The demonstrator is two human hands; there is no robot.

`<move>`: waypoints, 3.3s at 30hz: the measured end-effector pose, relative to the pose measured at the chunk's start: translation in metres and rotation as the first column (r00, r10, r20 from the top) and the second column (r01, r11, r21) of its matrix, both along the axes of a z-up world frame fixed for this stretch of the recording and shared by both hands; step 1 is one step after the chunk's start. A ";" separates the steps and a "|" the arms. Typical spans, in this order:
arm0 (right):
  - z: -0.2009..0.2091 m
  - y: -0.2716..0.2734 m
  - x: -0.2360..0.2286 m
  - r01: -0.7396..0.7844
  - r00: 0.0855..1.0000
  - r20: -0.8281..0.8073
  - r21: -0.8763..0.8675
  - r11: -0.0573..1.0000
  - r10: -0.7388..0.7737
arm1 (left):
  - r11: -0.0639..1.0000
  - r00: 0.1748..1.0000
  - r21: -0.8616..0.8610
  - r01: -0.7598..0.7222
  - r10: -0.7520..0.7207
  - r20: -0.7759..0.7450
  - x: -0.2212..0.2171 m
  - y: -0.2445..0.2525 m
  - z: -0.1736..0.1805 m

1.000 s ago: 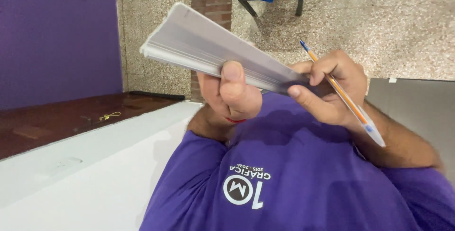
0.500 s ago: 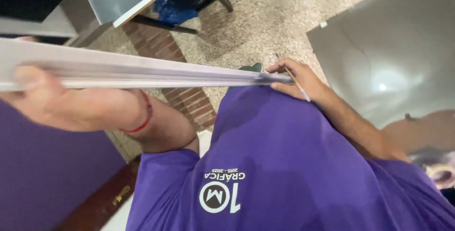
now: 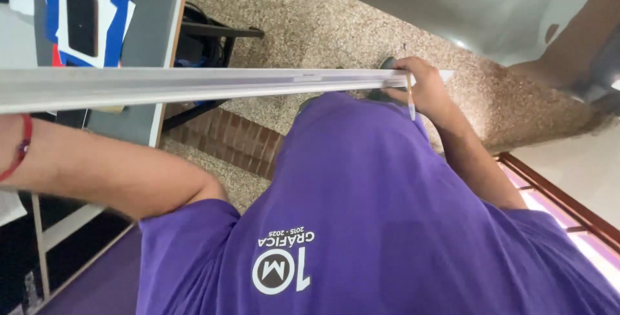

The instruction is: The person measures and marks a white plastic profile using a pencil and a roll of tape. They position the profile against a large glossy black surface, make marks at specific intervals, and then move the profile to a different section of the surface to repeat the process.

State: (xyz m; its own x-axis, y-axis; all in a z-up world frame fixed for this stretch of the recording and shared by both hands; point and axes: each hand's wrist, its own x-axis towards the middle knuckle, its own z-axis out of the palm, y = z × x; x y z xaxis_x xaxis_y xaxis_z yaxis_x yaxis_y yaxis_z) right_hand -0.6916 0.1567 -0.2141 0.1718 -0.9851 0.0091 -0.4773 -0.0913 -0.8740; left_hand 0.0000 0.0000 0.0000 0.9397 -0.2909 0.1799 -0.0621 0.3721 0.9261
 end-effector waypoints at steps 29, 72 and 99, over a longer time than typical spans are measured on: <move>-0.003 -0.280 -0.141 0.112 0.525 0.677 0.546 0.830 -0.516 | 0.662 0.554 0.579 -0.476 0.737 -0.388 -0.056 0.382 -0.234; -0.116 -0.260 -0.050 -0.303 0.951 -0.015 -0.244 0.921 0.309 | 0.009 0.161 0.957 -0.289 -0.985 0.057 -0.352 0.204 -0.380; -0.111 -0.261 -0.044 -0.317 0.948 -0.109 -0.232 0.920 0.299 | 0.037 0.153 0.967 -0.250 -0.985 0.078 -0.344 0.199 -0.379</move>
